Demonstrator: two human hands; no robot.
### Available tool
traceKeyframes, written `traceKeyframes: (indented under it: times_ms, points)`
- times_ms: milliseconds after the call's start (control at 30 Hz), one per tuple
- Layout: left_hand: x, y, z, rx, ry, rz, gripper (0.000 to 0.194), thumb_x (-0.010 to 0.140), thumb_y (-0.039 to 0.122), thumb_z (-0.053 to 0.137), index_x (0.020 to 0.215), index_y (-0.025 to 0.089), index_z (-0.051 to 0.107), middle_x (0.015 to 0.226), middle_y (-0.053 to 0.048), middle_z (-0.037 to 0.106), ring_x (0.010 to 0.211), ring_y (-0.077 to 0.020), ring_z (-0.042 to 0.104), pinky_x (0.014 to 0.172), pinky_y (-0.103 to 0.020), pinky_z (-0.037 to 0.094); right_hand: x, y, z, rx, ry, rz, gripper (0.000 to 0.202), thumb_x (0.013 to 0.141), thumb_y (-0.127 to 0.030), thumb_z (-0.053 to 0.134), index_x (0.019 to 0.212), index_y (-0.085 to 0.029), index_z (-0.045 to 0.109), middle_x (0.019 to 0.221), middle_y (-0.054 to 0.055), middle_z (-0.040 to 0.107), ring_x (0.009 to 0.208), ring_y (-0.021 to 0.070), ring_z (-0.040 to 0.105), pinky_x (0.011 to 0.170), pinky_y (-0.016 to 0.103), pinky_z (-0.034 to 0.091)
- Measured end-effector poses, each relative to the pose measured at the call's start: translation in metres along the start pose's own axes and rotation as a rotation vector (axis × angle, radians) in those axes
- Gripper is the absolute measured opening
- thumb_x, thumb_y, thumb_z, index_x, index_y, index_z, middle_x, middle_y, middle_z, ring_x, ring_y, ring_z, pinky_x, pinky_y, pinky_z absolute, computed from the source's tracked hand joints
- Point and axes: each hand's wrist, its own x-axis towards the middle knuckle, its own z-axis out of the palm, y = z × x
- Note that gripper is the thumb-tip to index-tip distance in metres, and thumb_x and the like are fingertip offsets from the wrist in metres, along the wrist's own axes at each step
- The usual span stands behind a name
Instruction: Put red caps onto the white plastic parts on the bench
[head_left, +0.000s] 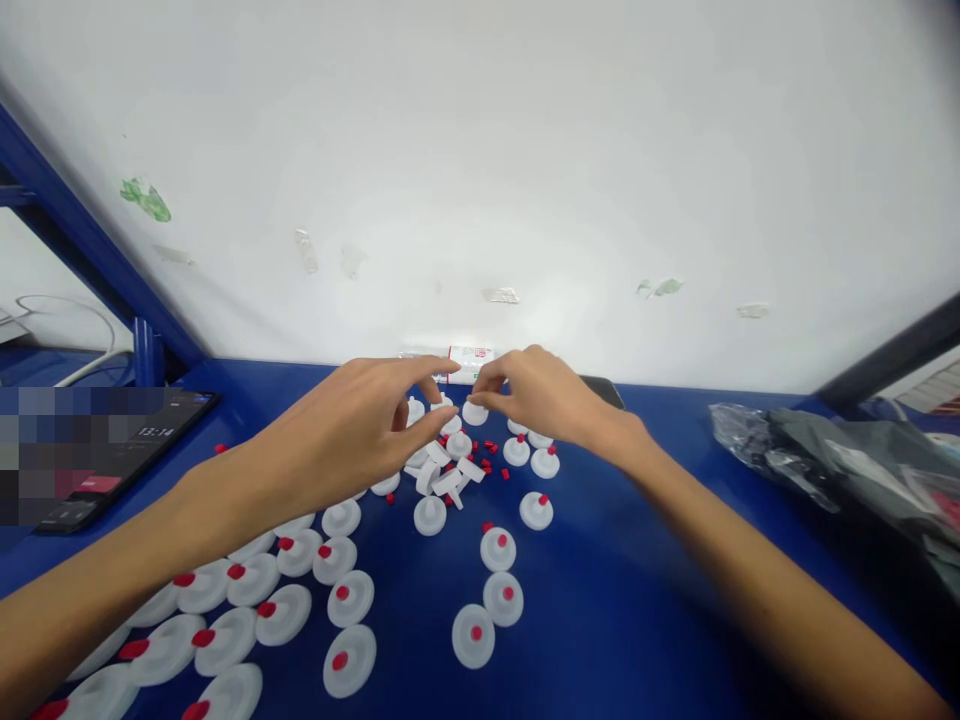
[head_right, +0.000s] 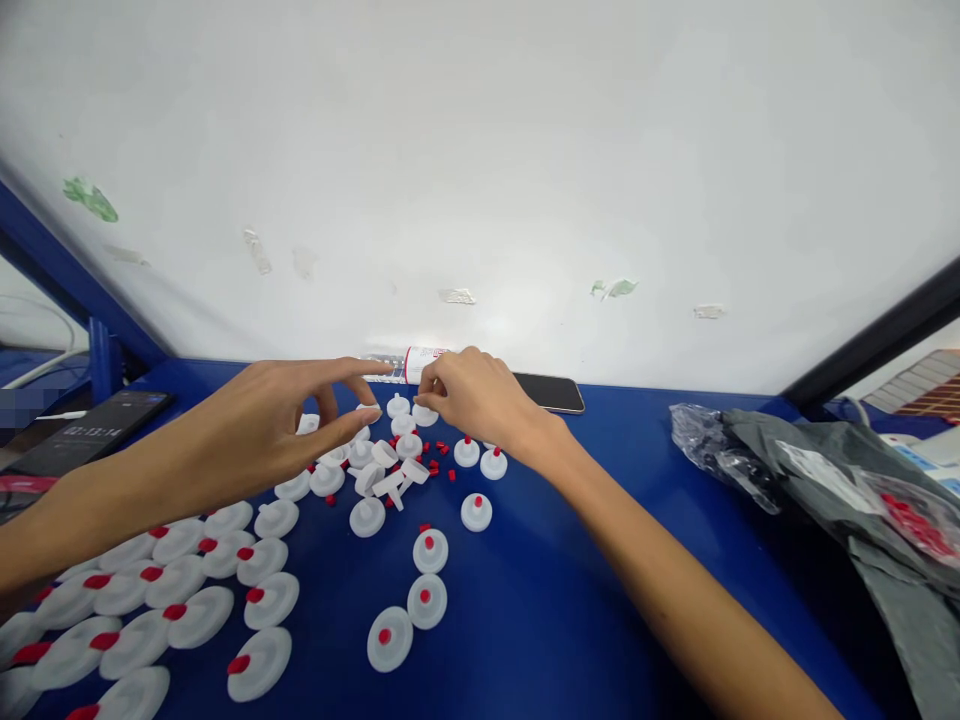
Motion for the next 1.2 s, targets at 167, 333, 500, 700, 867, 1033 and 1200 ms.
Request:
traceKeyframes:
  times_ms: [167, 333, 500, 700, 867, 1033, 1200]
  points:
    - [0.003, 0.000, -0.002, -0.087, -0.030, -0.012, 0.051, 0.089, 0.060, 0.063, 0.130, 0.030, 0.068, 0.083, 0.000, 0.077, 0.047, -0.0124, 0.058, 0.053, -0.028, 0.048, -0.010, -0.026, -0.024, 0.413, 0.007, -0.067, 0.027, 0.095, -0.041, 0.064, 0.095, -0.019, 0.079, 0.081, 0.003, 0.076, 0.062, 0.0121, 0.060, 0.060, 0.026, 0.043]
    - [0.003, 0.003, -0.010, -0.054, 0.031, -0.102, 0.040, 0.087, 0.058, 0.067, 0.110, 0.027, 0.078, 0.078, -0.001, 0.075, 0.050, -0.0144, 0.060, 0.057, -0.031, 0.050, -0.006, -0.019, -0.019, 0.360, 0.061, -0.058, 0.037, 0.102, -0.045, 0.053, 0.095, -0.018, 0.078, 0.092, 0.005, 0.077, 0.062, 0.0117, 0.060, 0.062, 0.027, 0.042]
    - [0.002, -0.004, -0.006, -0.022, 0.115, -0.038, 0.047, 0.090, 0.062, 0.062, 0.116, 0.026, 0.076, 0.087, -0.004, 0.077, 0.071, -0.0215, 0.069, 0.075, -0.037, 0.056, 0.006, 0.015, 0.011, -0.066, 0.006, 0.005, 0.022, 0.099, -0.026, 0.058, 0.096, -0.021, 0.079, 0.090, 0.006, 0.076, 0.082, 0.0187, 0.065, 0.072, 0.029, 0.039]
    - [0.003, -0.006, -0.001, -0.015, 0.105, -0.023, 0.047, 0.092, 0.062, 0.058, 0.119, 0.027, 0.075, 0.091, -0.004, 0.078, 0.075, -0.0222, 0.071, 0.078, -0.037, 0.058, 0.012, 0.032, 0.037, -0.158, -0.097, 0.010, 0.021, 0.097, -0.021, 0.059, 0.096, -0.021, 0.079, 0.086, 0.005, 0.074, 0.081, 0.0187, 0.062, 0.067, 0.029, 0.035]
    - [0.004, -0.008, -0.001, -0.006, 0.090, -0.043, 0.049, 0.092, 0.064, 0.058, 0.119, 0.027, 0.075, 0.088, -0.003, 0.078, 0.071, -0.0216, 0.070, 0.079, -0.038, 0.057, 0.013, 0.032, 0.040, -0.159, -0.116, 0.023, 0.011, 0.091, -0.018, 0.067, 0.091, -0.019, 0.078, 0.079, 0.005, 0.072, 0.077, 0.0176, 0.060, 0.063, 0.029, 0.032]
    - [0.005, -0.008, -0.003, -0.006, 0.007, -0.086, 0.053, 0.091, 0.066, 0.058, 0.121, 0.027, 0.075, 0.085, -0.004, 0.078, 0.067, -0.0224, 0.069, 0.071, -0.037, 0.055, 0.012, 0.030, 0.035, -0.154, -0.132, 0.012, 0.013, 0.091, -0.016, 0.066, 0.082, -0.017, 0.075, 0.073, 0.003, 0.070, 0.065, 0.0138, 0.055, 0.058, 0.029, 0.029]
    - [0.005, -0.007, -0.003, 0.017, -0.014, -0.101, 0.053, 0.091, 0.065, 0.058, 0.123, 0.027, 0.074, 0.082, -0.004, 0.078, 0.063, -0.0218, 0.068, 0.067, -0.036, 0.053, 0.010, 0.036, 0.027, -0.154, -0.136, 0.017, 0.011, 0.091, -0.018, 0.067, 0.087, -0.019, 0.077, 0.080, 0.005, 0.074, 0.072, 0.0163, 0.061, 0.062, 0.029, 0.035]
